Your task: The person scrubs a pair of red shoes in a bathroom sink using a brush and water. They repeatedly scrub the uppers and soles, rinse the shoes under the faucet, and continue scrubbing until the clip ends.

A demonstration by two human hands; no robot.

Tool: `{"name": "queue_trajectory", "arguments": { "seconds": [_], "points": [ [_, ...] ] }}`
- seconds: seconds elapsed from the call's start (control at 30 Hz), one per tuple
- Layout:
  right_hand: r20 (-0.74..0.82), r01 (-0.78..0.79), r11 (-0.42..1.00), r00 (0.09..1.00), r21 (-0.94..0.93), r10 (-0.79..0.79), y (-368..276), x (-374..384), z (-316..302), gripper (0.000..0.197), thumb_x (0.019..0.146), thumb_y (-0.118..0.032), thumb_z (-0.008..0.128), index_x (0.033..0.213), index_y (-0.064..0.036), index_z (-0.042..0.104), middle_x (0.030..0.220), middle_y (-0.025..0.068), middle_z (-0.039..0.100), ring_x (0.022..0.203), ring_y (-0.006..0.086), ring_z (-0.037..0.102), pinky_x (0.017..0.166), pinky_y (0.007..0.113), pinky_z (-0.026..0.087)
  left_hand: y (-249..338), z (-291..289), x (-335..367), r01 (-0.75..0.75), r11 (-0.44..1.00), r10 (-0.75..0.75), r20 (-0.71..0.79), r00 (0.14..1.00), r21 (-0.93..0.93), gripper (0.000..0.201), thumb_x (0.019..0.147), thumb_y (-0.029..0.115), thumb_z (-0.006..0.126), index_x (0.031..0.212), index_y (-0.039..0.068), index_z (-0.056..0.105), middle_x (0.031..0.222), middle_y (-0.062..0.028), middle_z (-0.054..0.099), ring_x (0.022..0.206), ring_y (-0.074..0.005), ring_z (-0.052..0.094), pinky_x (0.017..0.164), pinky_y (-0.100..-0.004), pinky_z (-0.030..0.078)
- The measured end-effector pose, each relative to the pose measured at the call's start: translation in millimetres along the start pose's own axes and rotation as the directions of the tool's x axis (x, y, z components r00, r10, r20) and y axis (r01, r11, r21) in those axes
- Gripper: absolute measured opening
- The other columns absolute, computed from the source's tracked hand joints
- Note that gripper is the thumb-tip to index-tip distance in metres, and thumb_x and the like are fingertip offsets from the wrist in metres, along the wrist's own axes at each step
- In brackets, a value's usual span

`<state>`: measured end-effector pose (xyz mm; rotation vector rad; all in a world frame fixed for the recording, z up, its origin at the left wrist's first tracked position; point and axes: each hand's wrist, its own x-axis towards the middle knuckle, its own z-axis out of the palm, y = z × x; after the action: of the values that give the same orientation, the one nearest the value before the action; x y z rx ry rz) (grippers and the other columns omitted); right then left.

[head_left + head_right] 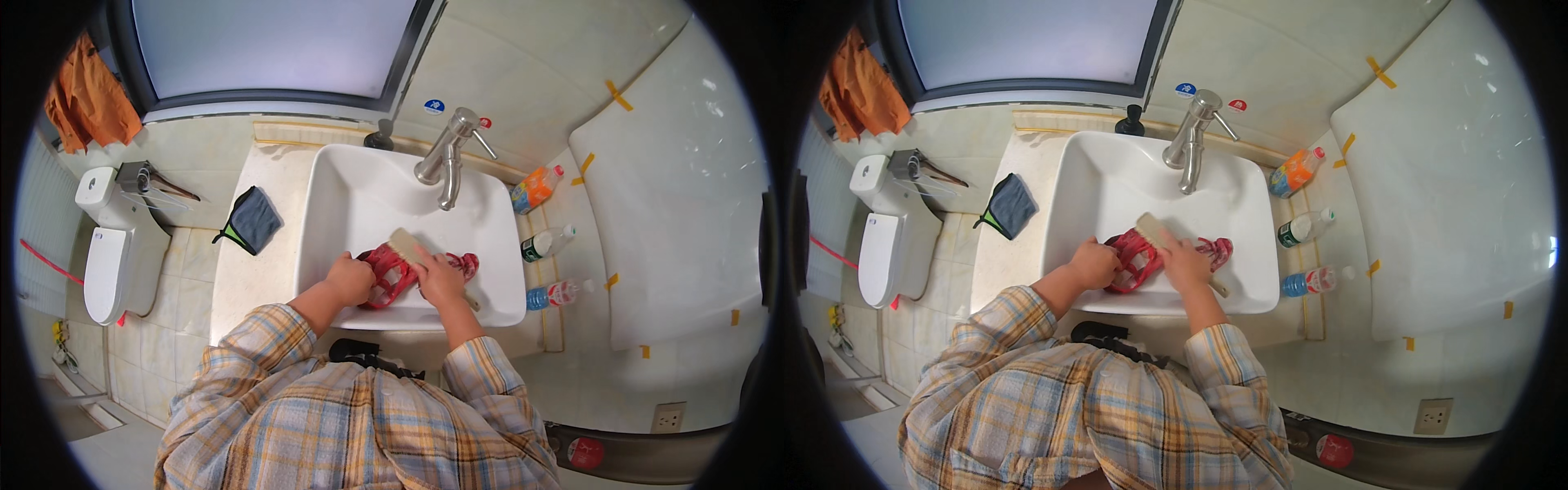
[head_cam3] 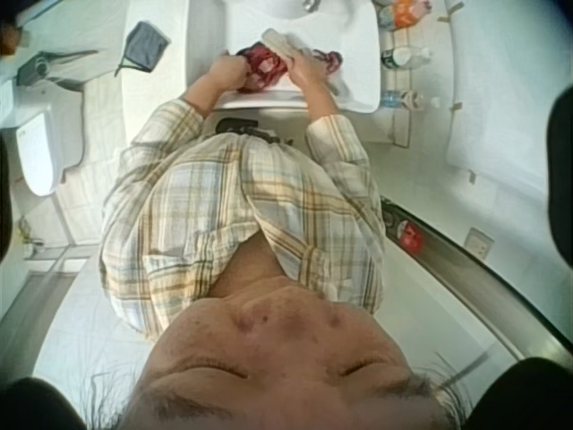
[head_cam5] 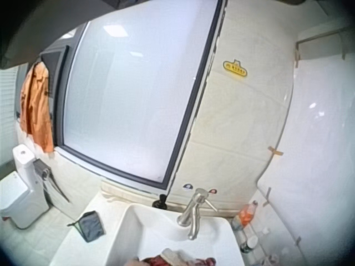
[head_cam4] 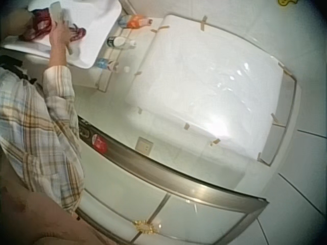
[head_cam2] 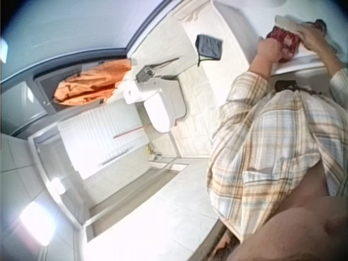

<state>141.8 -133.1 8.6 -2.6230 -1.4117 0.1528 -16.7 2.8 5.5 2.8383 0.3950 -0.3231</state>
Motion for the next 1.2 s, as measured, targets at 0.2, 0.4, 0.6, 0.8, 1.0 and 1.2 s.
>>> {"name": "queue_trajectory", "arguments": {
  "seconds": [0.2, 0.4, 0.6, 0.8, 1.0, 1.2],
  "points": [
    [0.115, -0.05, 0.998, 0.992, -0.047, 0.055, 11.1, 5.4, 1.6, 0.039, 0.087, -0.038, 0.051, 0.126, -0.0321, 0.05, 0.104, 0.0073, 0.059, 0.092, 0.0278, 0.059, 0.073, 0.044, 0.048, 0.5, 0.4, 0.0, -0.008, 1.0, 0.008, 0.02, 1.0, 0.014, 0.018, 0.071, 0.02, 0.057, 0.083, 0.021, 0.072, 0.087, 0.0001, 0.064, 0.086, -0.0156, 0.06, 0.082, -0.0368, 0.038],
    [0.076, -0.156, 0.986, 0.984, -0.058, 0.161, 16.1, 12.0, -0.4, 0.041, 0.09, -0.038, 0.046, 0.13, -0.0324, 0.042, 0.111, 0.0103, 0.055, 0.091, 0.0315, 0.06, 0.071, 0.045, 0.048, 1.9, -3.3, -1.8, 0.011, 1.0, -0.011, 0.026, 1.0, 0.009, 0.018, 0.072, 0.021, 0.058, 0.083, 0.02, 0.072, 0.087, -0.0001, 0.064, 0.086, -0.0164, 0.06, 0.083, -0.0369, 0.038],
    [0.14, 0.157, 0.987, 0.979, -0.043, -0.15, 6.0, 0.1, 2.7, 0.038, 0.086, -0.037, 0.053, 0.124, -0.0329, 0.051, 0.104, 0.009, 0.059, 0.088, 0.0293, 0.06, 0.072, 0.042, 0.048, 4.3, -5.1, 0.3, 0.032, 0.999, -0.032, 0.058, 0.998, -0.013, 0.019, 0.072, 0.022, 0.058, 0.085, 0.02, 0.071, 0.088, -0.0008, 0.065, 0.088, -0.0161, 0.06, 0.084, -0.0369, 0.037],
    [0.068, -0.218, 0.971, 0.972, -0.099, 0.226, 14.7, 11.7, -4.2, 0.04, 0.088, -0.036, 0.051, 0.128, -0.0337, 0.047, 0.103, 0.0084, 0.059, 0.088, 0.0282, 0.059, 0.072, 0.042, 0.048, 4.6, -7.6, -4.2, 0.038, 0.999, -0.037, 0.056, 0.998, -0.024, 0.019, 0.074, 0.027, 0.056, 0.084, 0.021, 0.071, 0.089, -0.001, 0.066, 0.088, -0.0168, 0.06, 0.085, -0.0377, 0.037],
    [0.204, 0.23, 0.97, 0.949, 0.082, -0.243, 5.4, -4.1, -0.8, 0.039, 0.085, -0.037, 0.055, 0.124, -0.0349, 0.051, 0.099, 0.0078, 0.058, 0.084, 0.029, 0.06, 0.07, 0.042, 0.048, 12.1, -19.1, -5.8, 0.035, 0.999, -0.035, 0.191, 0.981, 0.002, 0.031, 0.083, 0.039, 0.047, 0.087, 0.02, 0.07, 0.091, -0.0037, 0.066, 0.092, -0.0198, 0.06, 0.089, -0.0389, 0.036],
    [0.081, -0.249, 0.967, 0.964, -0.044, 0.252, 18.7, 12.0, -7.5, 0.042, 0.085, -0.036, 0.055, 0.126, -0.0291, 0.05, 0.101, 0.0091, 0.059, 0.093, 0.0274, 0.057, 0.075, 0.041, 0.048, 17.7, -21.9, -22.3, 0.059, 0.997, -0.049, 0.155, 0.987, -0.056, 0.045, 0.084, 0.049, 0.044, 0.087, 0.012, 0.069, 0.094, -0.0075, 0.066, 0.095, -0.0222, 0.06, 0.092, -0.0386, 0.034]
  ]
}}
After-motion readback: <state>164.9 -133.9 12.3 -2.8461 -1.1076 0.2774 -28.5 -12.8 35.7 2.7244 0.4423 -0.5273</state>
